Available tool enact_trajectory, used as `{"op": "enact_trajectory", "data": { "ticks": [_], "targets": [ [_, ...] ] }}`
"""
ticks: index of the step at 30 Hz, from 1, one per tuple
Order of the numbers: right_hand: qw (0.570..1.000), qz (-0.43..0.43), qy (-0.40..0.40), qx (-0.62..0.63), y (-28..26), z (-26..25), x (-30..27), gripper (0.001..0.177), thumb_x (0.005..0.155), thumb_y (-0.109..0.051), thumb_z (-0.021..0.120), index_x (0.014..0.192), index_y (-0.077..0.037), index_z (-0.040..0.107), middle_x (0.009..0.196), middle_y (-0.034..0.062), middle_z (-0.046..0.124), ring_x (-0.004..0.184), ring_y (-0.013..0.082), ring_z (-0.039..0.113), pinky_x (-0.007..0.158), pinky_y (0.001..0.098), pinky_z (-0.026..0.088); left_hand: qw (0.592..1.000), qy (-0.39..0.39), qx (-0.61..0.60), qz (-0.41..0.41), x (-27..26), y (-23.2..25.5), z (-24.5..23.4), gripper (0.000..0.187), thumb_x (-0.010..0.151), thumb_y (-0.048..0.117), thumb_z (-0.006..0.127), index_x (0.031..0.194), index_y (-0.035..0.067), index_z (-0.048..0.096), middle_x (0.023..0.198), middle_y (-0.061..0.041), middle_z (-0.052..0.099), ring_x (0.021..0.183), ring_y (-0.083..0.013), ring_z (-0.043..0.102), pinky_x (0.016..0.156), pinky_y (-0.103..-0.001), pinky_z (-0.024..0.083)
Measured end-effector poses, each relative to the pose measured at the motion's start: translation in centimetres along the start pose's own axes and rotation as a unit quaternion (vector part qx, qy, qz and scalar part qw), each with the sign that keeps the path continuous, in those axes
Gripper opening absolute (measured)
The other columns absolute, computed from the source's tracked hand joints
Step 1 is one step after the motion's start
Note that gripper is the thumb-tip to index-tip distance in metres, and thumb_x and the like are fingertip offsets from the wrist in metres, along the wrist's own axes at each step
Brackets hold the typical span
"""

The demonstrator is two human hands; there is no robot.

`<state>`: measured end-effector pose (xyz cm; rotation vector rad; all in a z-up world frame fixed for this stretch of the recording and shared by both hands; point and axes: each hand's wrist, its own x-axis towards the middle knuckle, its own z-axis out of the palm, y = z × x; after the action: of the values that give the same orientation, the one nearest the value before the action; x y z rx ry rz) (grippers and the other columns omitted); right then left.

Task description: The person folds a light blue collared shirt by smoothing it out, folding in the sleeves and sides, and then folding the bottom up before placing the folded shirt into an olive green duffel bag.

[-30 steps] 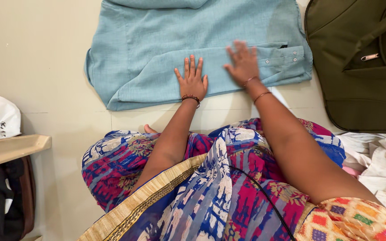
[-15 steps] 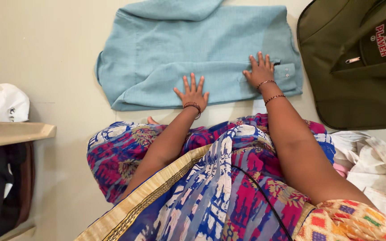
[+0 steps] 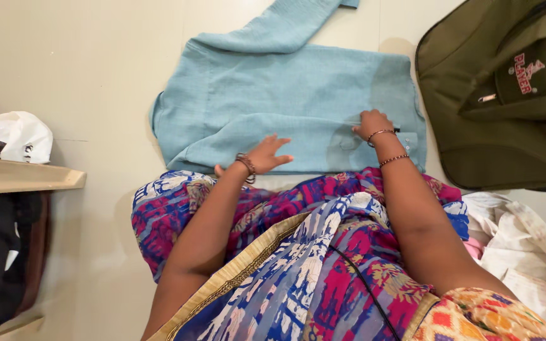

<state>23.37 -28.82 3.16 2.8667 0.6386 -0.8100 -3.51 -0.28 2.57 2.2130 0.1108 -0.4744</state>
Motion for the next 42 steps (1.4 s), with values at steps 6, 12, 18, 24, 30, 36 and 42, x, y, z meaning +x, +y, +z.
{"op": "enact_trajectory", "data": {
  "ticks": [6, 12, 18, 24, 30, 36, 42],
  "targets": [
    [0.922, -0.209, 0.127, 0.300, -4.5, 1.3, 2.2, 0.030, 0.091, -0.024, 0.074, 0.117, -0.008, 0.074, 0.108, 0.0133, 0.077, 0.099, 0.0246, 0.074, 0.090, 0.0371, 0.057, 0.965, 0.139, 0.094, -0.202, 1.0, 1.5, -4.1, 0.069, 0.089, 0.049, 0.067, 0.150, 0.020, 0.053, 0.157, -0.025, 0.042, 0.145, -0.0427, 0.040, 0.118, -0.052, 0.039],
    [0.862, -0.128, 0.075, 0.485, -9.1, 1.7, 7.8, 0.017, 0.092, -0.015, 0.072, 0.105, -0.007, 0.079, 0.093, 0.0054, 0.077, 0.074, 0.0139, 0.066, 0.072, 0.0284, 0.053, 0.943, 0.026, 0.226, -0.243, 3.5, 3.3, -2.2, 0.073, 0.092, 0.050, 0.069, 0.152, 0.017, 0.044, 0.160, -0.027, 0.033, 0.149, -0.0461, 0.028, 0.112, -0.062, 0.037],
    [0.721, -0.020, 0.068, 0.690, -14.0, -3.3, 22.1, 0.002, 0.094, -0.010, 0.071, 0.094, -0.008, 0.071, 0.082, 0.0007, 0.068, 0.069, 0.0094, 0.059, 0.063, 0.0232, 0.050, 0.960, -0.010, 0.183, -0.211, 4.2, 3.7, -1.7, 0.084, 0.089, 0.053, 0.071, 0.155, 0.014, 0.037, 0.163, -0.038, 0.014, 0.153, -0.0527, 0.012, 0.113, -0.062, 0.034],
    [0.536, 0.063, -0.018, 0.842, -19.2, -5.5, 28.1, 0.045, 0.088, -0.018, 0.077, 0.130, -0.014, 0.062, 0.111, -0.0022, 0.071, 0.097, 0.0137, 0.066, 0.083, 0.0359, 0.052, 0.965, -0.003, 0.179, -0.193, 4.0, 4.6, -2.0, 0.090, 0.086, 0.051, 0.074, 0.158, 0.016, 0.033, 0.160, -0.042, 0.013, 0.151, -0.0565, 0.012, 0.110, -0.059, 0.037],
    [0.618, -0.150, 0.198, 0.746, -22.0, -9.3, 24.5, 0.067, 0.077, -0.014, 0.085, 0.139, -0.010, 0.062, 0.131, 0.0046, 0.067, 0.116, 0.0196, 0.063, 0.092, 0.0433, 0.054, 0.968, 0.055, 0.126, -0.210, 5.5, 1.6, -0.3, 0.064, 0.087, 0.050, 0.072, 0.143, 0.023, 0.055, 0.153, -0.024, 0.043, 0.148, -0.0439, 0.038, 0.108, -0.057, 0.046],
    [0.766, -0.595, 0.171, 0.174, -22.9, -7.1, 4.7, 0.035, 0.086, -0.001, 0.066, 0.118, -0.011, 0.074, 0.115, 0.0120, 0.072, 0.109, 0.0335, 0.063, 0.099, 0.0477, 0.049, 0.620, 0.376, -0.656, -0.209, 8.5, -6.0, -4.2, 0.062, 0.091, 0.071, 0.046, 0.137, 0.030, 0.054, 0.125, -0.007, 0.058, 0.103, -0.0276, 0.056, 0.083, -0.057, 0.050],
    [0.767, -0.615, 0.023, 0.180, -18.5, -2.2, -1.1, 0.023, 0.081, -0.005, 0.067, 0.101, -0.010, 0.077, 0.117, 0.0076, 0.075, 0.107, 0.0296, 0.069, 0.095, 0.0411, 0.054, 0.485, 0.368, -0.764, -0.213, 8.2, -8.0, -5.6, 0.041, 0.086, 0.042, 0.056, 0.111, 0.012, 0.066, 0.099, -0.009, 0.070, 0.082, -0.0304, 0.064, 0.069, -0.052, 0.048]
  ]
}}
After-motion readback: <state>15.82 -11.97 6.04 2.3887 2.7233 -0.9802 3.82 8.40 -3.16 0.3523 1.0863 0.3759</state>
